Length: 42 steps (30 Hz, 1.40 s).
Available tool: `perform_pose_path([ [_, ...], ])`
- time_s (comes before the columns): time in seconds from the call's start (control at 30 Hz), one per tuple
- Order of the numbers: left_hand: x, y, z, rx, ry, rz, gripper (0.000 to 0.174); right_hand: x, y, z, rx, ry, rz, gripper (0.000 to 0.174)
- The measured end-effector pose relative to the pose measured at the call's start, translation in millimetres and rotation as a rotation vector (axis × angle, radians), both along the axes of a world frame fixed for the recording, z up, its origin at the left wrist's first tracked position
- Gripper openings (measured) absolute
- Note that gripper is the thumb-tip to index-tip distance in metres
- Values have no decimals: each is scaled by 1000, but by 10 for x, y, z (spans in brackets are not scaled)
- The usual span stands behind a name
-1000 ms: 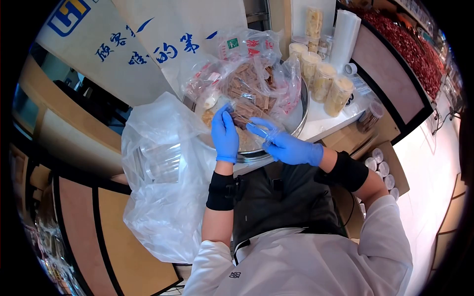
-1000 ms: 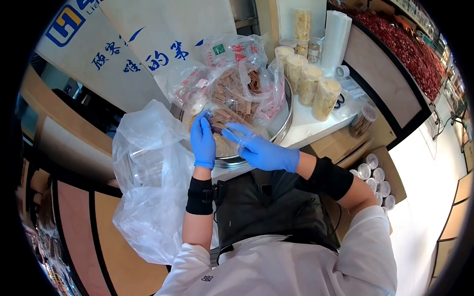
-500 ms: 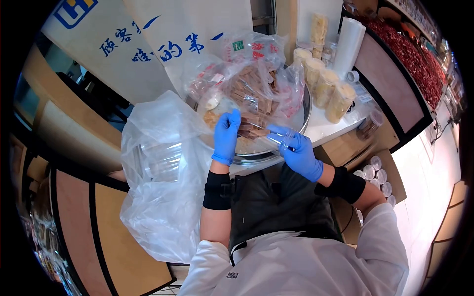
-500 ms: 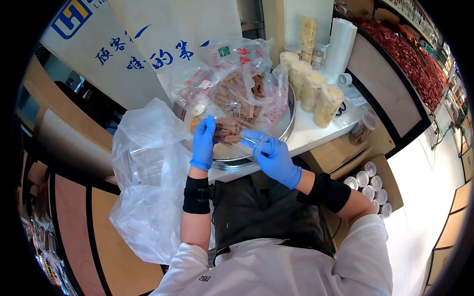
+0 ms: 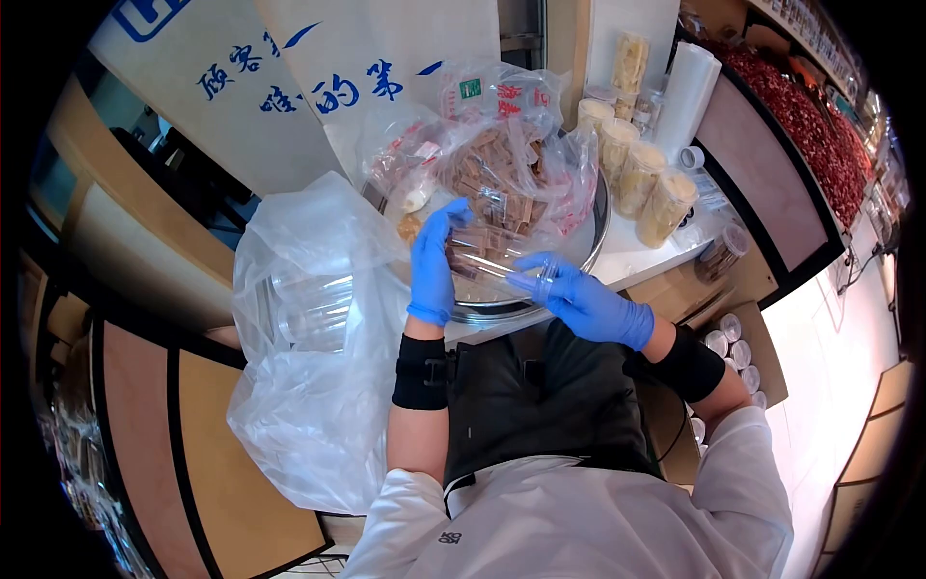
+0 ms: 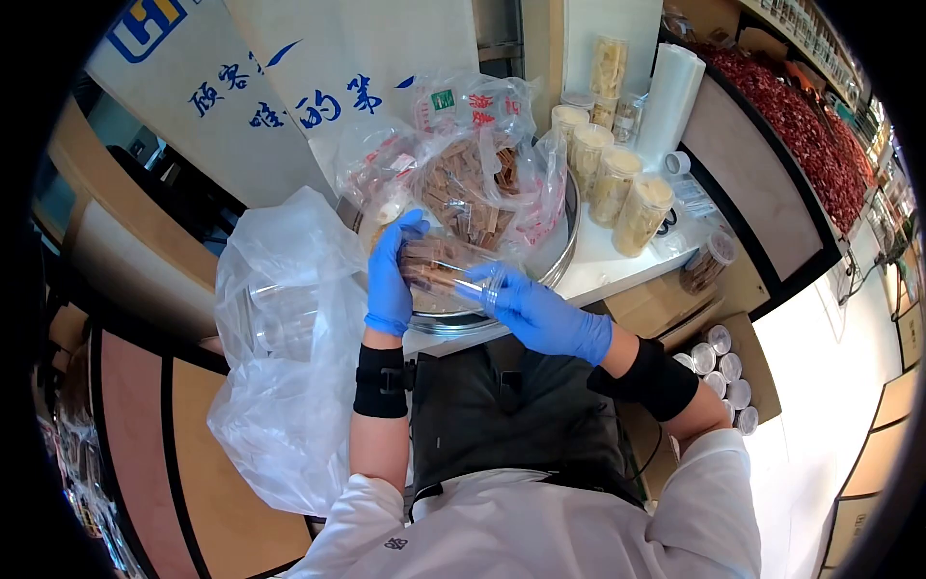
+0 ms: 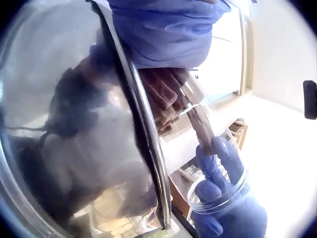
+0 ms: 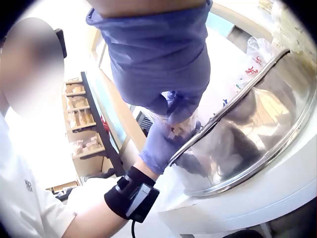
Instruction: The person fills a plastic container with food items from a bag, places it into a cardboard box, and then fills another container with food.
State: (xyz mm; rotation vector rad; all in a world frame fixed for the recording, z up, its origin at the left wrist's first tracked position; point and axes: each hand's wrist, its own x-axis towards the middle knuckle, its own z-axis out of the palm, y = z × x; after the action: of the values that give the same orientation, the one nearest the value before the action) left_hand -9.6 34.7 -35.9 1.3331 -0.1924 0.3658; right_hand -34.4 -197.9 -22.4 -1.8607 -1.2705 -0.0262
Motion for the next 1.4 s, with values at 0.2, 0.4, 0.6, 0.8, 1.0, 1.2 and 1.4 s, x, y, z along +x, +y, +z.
perform_pose_path([
  [0.2, 62, -10, -74, 5, 179, -53, 37, 34, -24, -56, 14, 242, 13, 41],
  [0.4, -27, -58, 91, -103, 245, -22, 35, -29, 19, 91, 95, 740, -147, 45],
  [0.6, 14, -14, -29, 50, 81, -91, 37, 17, -48, 64, 47, 745, 201, 60],
  [0.8, 14, 22, -27, 55, -41, -175, 36, -69, -53, 239, 84, 990, 386, 66],
  [1.0, 47, 25, -67, -124, 29, 174, 34, 132, -189, 133, 314, 1090, 234, 66],
  [1.2, 179, 92, -108, 130, 32, 22, 38, 155, -150, 217, 244, 804, 141, 69],
  [1.4, 152, 3, -64, 121, 54, -34, 40, 200, -157, 283, 359, 1016, 208, 73],
])
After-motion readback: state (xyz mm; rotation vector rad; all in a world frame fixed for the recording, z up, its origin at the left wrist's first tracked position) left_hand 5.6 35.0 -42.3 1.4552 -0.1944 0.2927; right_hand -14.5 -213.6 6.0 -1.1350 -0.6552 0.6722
